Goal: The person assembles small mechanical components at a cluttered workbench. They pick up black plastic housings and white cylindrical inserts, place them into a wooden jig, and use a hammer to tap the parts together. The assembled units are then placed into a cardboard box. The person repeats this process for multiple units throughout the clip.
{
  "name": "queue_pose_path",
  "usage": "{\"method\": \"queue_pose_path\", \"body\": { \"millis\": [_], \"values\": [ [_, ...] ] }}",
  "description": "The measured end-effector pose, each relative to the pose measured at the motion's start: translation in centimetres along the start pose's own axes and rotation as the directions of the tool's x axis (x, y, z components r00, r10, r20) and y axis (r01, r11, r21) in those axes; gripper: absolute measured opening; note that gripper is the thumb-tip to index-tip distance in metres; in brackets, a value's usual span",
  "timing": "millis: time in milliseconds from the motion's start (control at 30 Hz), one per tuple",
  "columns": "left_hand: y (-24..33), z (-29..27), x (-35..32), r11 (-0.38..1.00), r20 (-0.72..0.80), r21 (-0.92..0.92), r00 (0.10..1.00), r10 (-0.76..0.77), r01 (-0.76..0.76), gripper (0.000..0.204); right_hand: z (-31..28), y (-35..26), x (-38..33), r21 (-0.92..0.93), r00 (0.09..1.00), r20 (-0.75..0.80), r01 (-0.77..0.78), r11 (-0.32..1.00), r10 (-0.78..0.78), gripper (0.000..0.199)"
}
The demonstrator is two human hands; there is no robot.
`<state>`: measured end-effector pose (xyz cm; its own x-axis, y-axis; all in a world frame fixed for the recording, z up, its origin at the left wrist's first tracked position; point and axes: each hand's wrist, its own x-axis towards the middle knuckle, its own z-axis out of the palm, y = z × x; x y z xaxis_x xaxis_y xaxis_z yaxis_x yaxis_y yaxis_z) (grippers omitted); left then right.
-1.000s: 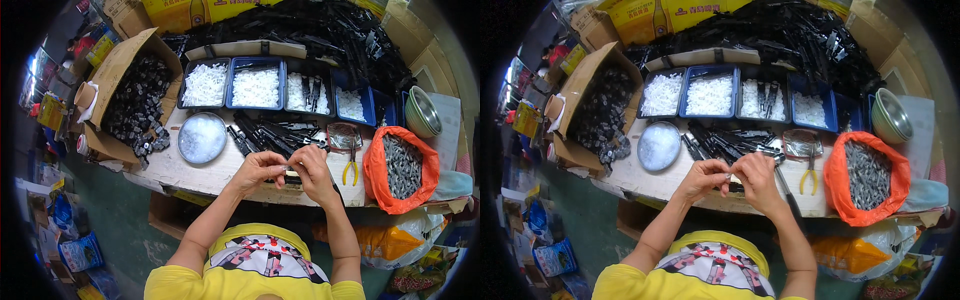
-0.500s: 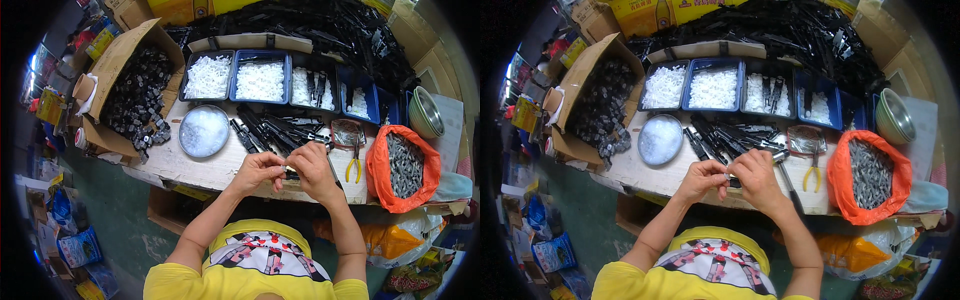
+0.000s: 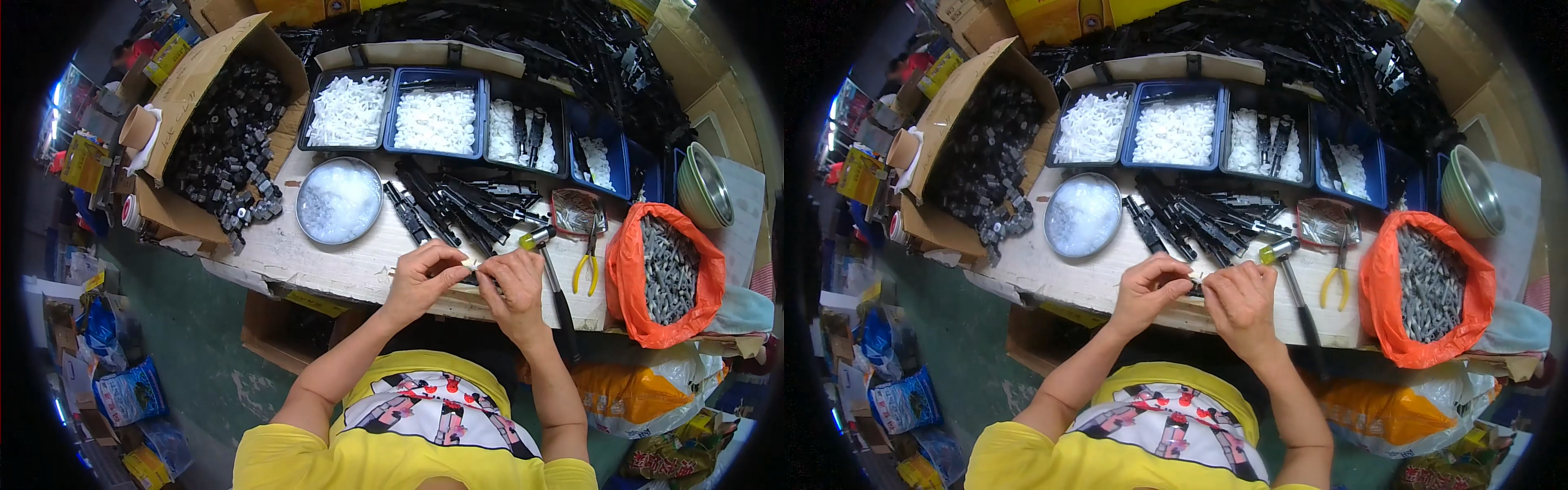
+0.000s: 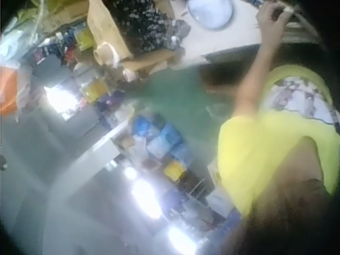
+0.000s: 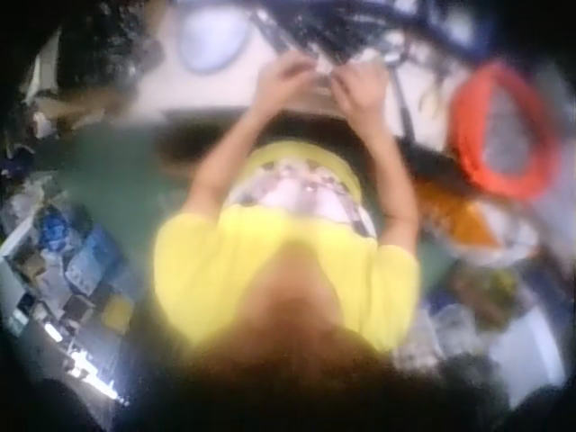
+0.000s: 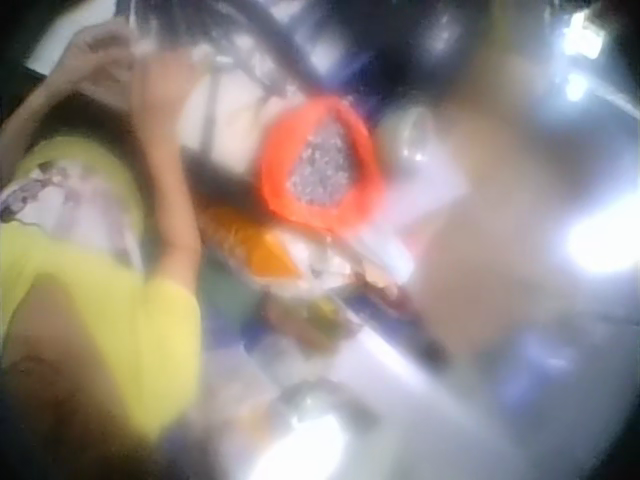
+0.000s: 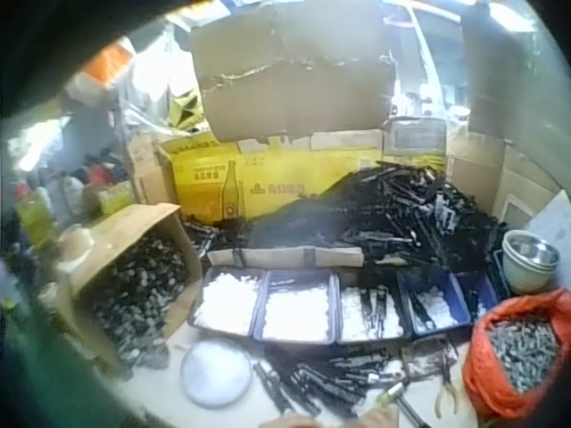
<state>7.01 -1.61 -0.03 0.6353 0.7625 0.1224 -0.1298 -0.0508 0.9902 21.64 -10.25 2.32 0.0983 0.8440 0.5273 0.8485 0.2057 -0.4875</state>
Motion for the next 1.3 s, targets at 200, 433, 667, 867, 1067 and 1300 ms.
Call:
{"method": "queue_pose_path", "body": {
  "millis": [200,433,667,867,1067,1300],
  "values": [
    [-1.1,-1.7,-0.6,0.730,0.099,0.635,0.964,0.248,-0.253,0.029,1.0,1.2,-1.2,-0.087,0.978,0.207,0.012,0.996,0.007,0.011],
    [-1.9,-0.9,-0.7,0.716,0.120,0.663,0.975,0.187,-0.219,0.030,0.7,1.3,-0.3,-0.087,0.937,0.349,0.016,0.996,0.015,0.015],
    [-0.8,-0.7,0.1,0.655,0.236,0.714,0.965,0.110,-0.249,0.029,0.2,1.4,-0.5,-0.067,0.938,0.343,-0.032,0.997,0.054,0.016],
    [2.4,0.2,3.0,0.315,0.515,0.815,0.857,-0.008,-0.487,0.024,-2.8,5.2,-0.1,-0.101,0.981,0.135,-0.126,0.987,0.139,0.008],
    [3.7,8.2,13.7,0.329,0.605,0.692,0.765,0.223,-0.643,0.013,-6.2,12.0,0.4,-0.518,0.941,-0.045,-0.308,0.798,0.334,0.008],
    [-2.4,19.1,24.2,0.104,0.596,0.784,0.789,0.149,-0.612,0.011,-4.2,15.4,1.6,-0.679,0.900,0.119,-0.234,0.696,0.420,0.016]
  ]
}}
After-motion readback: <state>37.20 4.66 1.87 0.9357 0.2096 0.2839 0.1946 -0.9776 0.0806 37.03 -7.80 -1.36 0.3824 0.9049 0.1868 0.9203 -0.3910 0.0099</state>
